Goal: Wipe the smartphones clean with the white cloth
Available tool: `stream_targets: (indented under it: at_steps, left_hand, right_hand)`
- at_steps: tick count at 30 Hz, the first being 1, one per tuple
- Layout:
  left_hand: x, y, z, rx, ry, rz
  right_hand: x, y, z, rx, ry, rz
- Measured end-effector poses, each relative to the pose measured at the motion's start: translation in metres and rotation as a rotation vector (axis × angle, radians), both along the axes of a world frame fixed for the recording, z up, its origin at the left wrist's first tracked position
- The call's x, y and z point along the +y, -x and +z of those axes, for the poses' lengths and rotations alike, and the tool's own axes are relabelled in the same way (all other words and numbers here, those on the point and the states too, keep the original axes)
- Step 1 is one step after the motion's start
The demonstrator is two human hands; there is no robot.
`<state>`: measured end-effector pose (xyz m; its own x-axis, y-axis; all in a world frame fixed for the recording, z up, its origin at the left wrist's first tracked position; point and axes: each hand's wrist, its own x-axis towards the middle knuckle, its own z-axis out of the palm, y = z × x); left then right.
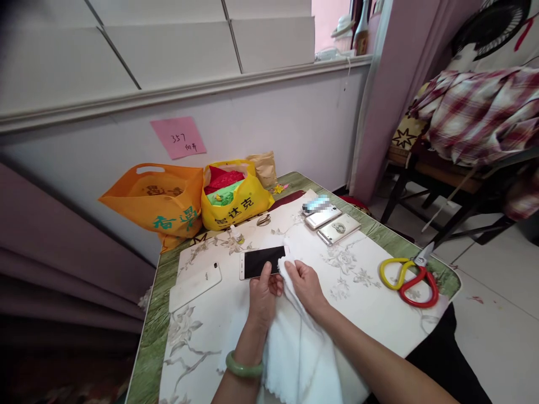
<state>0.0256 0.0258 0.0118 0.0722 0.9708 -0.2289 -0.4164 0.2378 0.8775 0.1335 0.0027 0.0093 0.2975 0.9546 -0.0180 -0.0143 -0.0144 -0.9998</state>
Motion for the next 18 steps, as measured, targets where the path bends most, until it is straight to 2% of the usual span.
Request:
stream_targets:
  at_steps: [2,4,7,9,11,15,18]
  left_hand:
    - [0.001,0.001,-0.002,-0.004,-0.021,0.005]
    - [-0.001,0.002,-0.003,0.007,-0.022,-0.042]
    - [-0.004,0.003,-0.004,0.084,0.013,-0.156]
    - [-0.006,0.003,-0.004,0.120,0.028,-0.188]
    - [-0.005,0.002,-0.003,0.110,0.023,-0.153]
    - [0.000,0.002,-0.002,0.053,0.015,-0.005]
    - [0.001,0.002,-0.002,0.063,0.001,0.018]
  right_hand:
    - [-0.001,0.003,0.001,0.012,0.004,0.016]
    - [0.001,0.003,0.003,0.041,0.023,0.000]
    - [0.007,-0.002,0.006,0.069,0.048,-0.082]
    - [0.010,-0.006,0.005,0.065,0.049,-0.131]
    - [0.010,-0.007,0.001,0.050,0.040,-0.122]
    - [0.004,-0.001,-0.003,0.018,0.015,-0.005]
    - [0.000,0.003,0.001,0.093,0.014,0.072]
